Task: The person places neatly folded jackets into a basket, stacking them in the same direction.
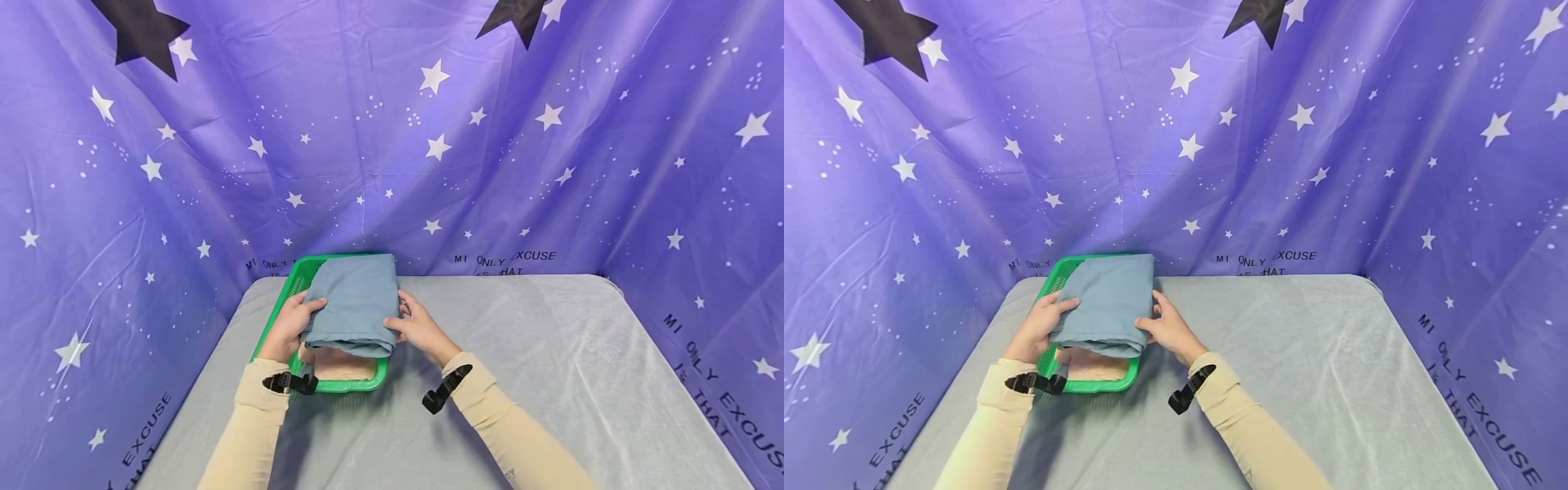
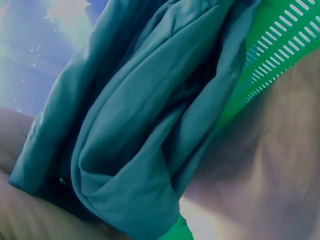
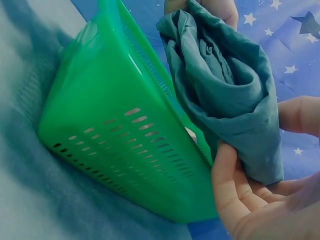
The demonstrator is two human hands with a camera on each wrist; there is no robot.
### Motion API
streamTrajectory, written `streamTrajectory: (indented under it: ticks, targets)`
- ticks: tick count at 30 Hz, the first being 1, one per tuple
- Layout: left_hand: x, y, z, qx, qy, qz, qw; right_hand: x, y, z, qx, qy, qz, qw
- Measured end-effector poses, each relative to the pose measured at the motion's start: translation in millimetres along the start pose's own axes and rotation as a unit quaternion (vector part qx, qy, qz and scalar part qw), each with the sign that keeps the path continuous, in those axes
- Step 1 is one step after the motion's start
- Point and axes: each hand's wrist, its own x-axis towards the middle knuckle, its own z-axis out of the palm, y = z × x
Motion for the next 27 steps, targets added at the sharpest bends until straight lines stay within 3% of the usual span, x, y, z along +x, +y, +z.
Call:
streamTrajectory:
  ticks: [15,27]
  targets:
    - [0.7,2.9,-13.0,0.03,0.0,-0.004,0.9995,2,3,6,-0.007,-0.028,0.002,1.0]
    - [5.4,-1.1,-21.5,0.044,-0.029,-0.02,0.9984,-6,1,11,-0.027,-0.035,0.003,0.999]
